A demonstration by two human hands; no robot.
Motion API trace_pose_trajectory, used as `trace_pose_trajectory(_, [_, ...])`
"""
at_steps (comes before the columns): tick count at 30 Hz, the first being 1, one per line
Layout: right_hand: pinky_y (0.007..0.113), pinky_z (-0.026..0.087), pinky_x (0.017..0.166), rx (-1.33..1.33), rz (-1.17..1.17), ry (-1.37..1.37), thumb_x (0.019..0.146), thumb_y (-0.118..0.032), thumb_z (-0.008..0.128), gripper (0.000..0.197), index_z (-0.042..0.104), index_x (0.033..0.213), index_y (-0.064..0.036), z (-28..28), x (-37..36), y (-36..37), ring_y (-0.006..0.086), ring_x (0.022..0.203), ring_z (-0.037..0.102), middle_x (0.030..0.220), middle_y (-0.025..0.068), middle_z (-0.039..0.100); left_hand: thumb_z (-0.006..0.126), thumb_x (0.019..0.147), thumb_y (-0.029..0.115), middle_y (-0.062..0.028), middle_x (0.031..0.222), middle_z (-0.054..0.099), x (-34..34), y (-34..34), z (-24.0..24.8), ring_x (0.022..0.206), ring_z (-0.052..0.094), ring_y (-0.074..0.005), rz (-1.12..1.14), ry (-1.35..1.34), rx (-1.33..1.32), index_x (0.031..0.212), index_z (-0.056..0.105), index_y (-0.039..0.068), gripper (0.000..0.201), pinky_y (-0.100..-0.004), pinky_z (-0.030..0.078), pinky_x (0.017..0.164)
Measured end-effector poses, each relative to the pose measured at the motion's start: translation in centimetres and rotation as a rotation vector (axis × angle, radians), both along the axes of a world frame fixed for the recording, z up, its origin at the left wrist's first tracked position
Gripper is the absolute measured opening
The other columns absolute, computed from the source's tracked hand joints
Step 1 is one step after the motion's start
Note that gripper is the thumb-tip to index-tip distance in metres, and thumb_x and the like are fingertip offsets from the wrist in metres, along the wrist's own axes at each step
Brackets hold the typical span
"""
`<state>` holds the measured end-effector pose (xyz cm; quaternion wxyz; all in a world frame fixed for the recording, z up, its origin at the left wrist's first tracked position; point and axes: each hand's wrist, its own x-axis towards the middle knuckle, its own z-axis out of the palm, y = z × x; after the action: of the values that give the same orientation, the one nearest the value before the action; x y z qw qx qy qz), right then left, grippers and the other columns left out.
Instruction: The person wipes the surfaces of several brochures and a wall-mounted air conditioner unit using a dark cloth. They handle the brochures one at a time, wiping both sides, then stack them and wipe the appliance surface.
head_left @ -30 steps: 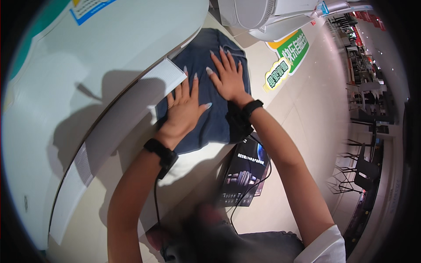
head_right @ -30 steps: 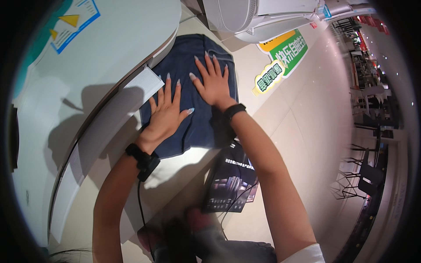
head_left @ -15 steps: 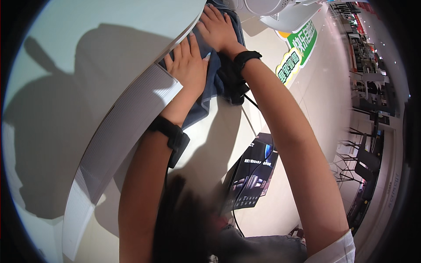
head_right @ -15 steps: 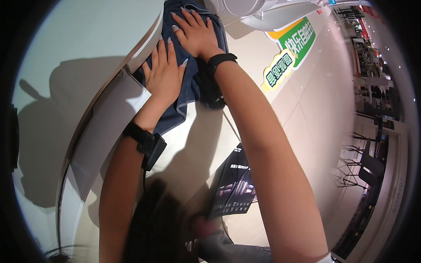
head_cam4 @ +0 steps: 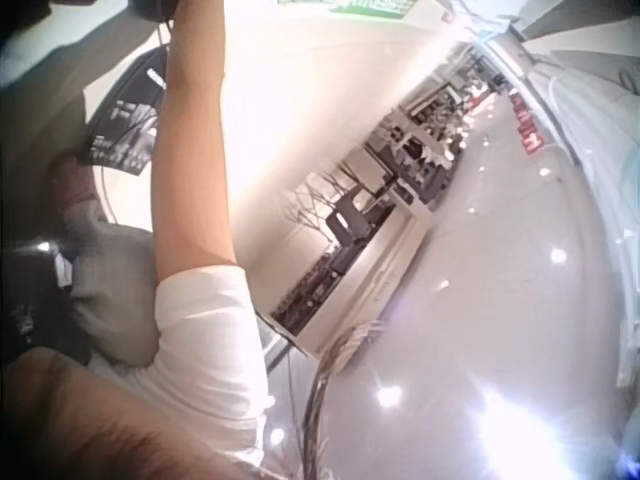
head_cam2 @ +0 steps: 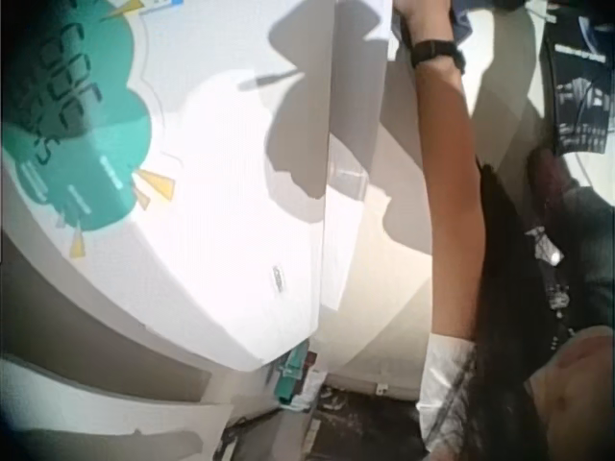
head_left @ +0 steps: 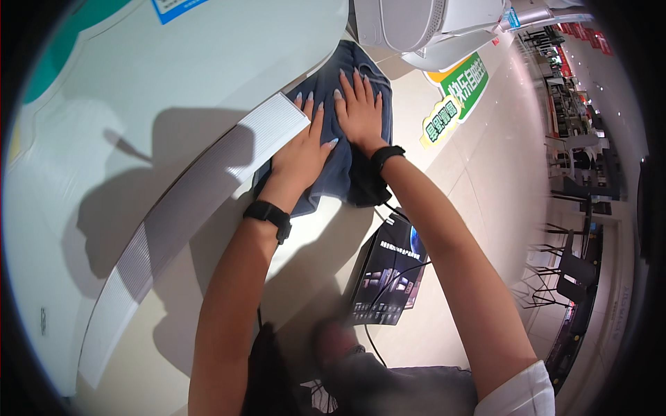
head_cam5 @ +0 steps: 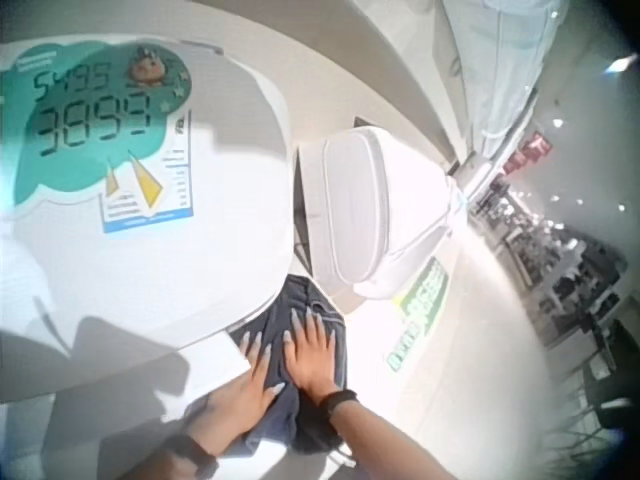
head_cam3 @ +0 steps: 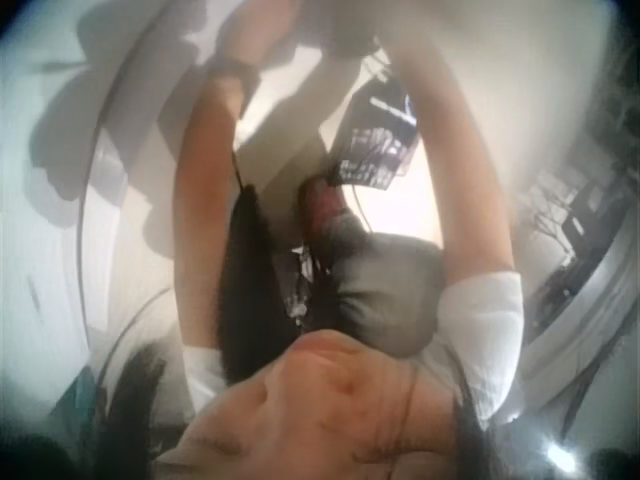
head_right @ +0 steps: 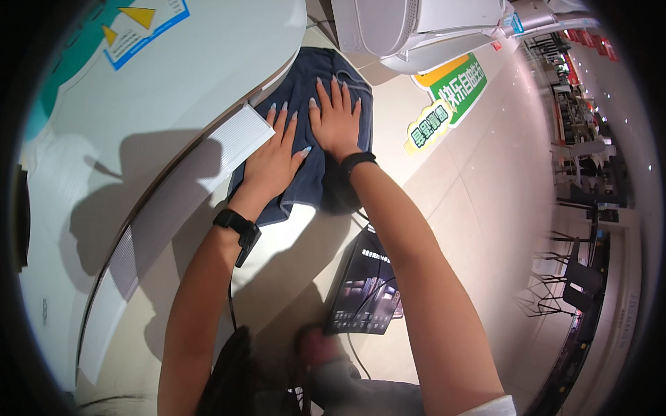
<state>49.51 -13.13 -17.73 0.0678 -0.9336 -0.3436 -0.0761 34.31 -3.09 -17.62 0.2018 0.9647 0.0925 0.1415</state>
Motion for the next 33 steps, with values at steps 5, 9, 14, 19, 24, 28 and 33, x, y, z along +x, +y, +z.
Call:
trace_pose_trajectory(5, [0.058, 0.014, 0.115, 0.007, -0.086, -0.006, 0.099, -0.04, 0.036, 0.056, 0.033, 0.151, -0.0189, 0.1, -6.6, -2.4, 0.035, 0.146, 0.021, 0.157, 0.0133, 0.027, 0.055, 0.093, 0.038, -0.0183, 0.157, 0.023, -5.6, -1.4, 1.5, 0.147, 0.016, -0.034, -0.058, 0.106, -0.027, 0.148, 0.032, 0.003, 0.069, -0.0577, 0.013, 0.116])
trace_pose_trajectory(9, [0.058, 0.013, 0.116, 0.014, -0.143, 0.033, 0.099, -0.037, 0.037, 0.056, 0.032, 0.151, -0.0175, 0.3, -12.4, -4.6, 0.0351, 0.146, 0.019, 0.158, 0.0143, 0.025, 0.056, 0.092, 0.036, -0.0189, 0.158, 0.019, -10.7, -2.7, 2.3, 0.148, 0.013, -0.0358, -0.118, 0.119, -0.049, 0.149, 0.031, 0.002, 0.07, -0.0602, 0.013, 0.115])
trace_pose_trajectory(14, [0.056, 0.011, 0.117, 0.008, -0.124, 0.128, 0.1, -0.034, 0.038, 0.056, 0.029, 0.152, -0.0144, 1.6, -19.5, -7.0, 0.0371, 0.147, 0.015, 0.159, 0.0155, 0.02, 0.056, 0.091, 0.037, -0.0203, 0.158, 0.019, -17.3, -4.4, 3.4, 0.148, 0.012, -0.0373, -0.15, 0.151, -0.073, 0.149, 0.031, 0.001, 0.072, -0.0611, 0.013, 0.114])
trace_pose_trajectory(19, [0.058, 0.008, 0.116, -0.048, -0.086, 0.216, 0.1, -0.034, 0.038, 0.059, 0.026, 0.152, -0.0105, 2.0, -25.0, -9.2, 0.04, 0.147, 0.009, 0.16, 0.0191, 0.014, 0.056, 0.09, 0.039, -0.0212, 0.158, 0.02, -22.4, -6.2, 3.6, 0.147, 0.014, -0.0392, -0.144, 0.18, -0.07, 0.15, 0.029, 0.002, 0.076, -0.0619, 0.013, 0.114])
trace_pose_trajectory(24, [0.063, 0.006, 0.114, 0.016, -0.079, 0.197, 0.099, -0.035, 0.041, 0.061, 0.025, 0.152, -0.0094, 1.4, -24.2, -8.9, 0.0402, 0.147, 0.008, 0.159, 0.0197, 0.014, 0.058, 0.089, 0.038, -0.021, 0.158, 0.02, -22.7, -6.7, 3.3, 0.147, 0.014, -0.0398, -0.15, 0.183, -0.053, 0.149, 0.03, 0.001, 0.076, -0.0644, 0.013, 0.113])
trace_pose_trajectory(28, [0.066, 0.007, 0.112, 0.043, -0.157, 0.139, 0.097, -0.034, 0.042, 0.061, 0.03, 0.15, -0.0073, 1.1, -22.1, -7.9, 0.0429, 0.146, 0.013, 0.157, 0.0224, 0.02, 0.059, 0.088, 0.036, -0.0191, 0.158, 0.023, -20.0, -5.8, 3.3, 0.147, 0.016, -0.0369, -0.21, 0.156, -0.017, 0.146, 0.037, 0.001, 0.071, -0.0631, 0.015, 0.113])
trace_pose_trajectory(33, [0.066, 0.004, 0.112, 0.073, -0.241, 0.136, 0.097, -0.035, 0.039, 0.062, 0.028, 0.151, -0.0077, 0.6, -16.7, -6.4, 0.042, 0.146, 0.011, 0.157, 0.0222, 0.019, 0.059, 0.088, 0.034, -0.0172, 0.155, 0.029, -13.9, -3.8, 2.5, 0.147, 0.02, -0.0336, -0.275, 0.088, 0.024, 0.143, 0.042, 0.001, 0.066, -0.0603, 0.018, 0.113])
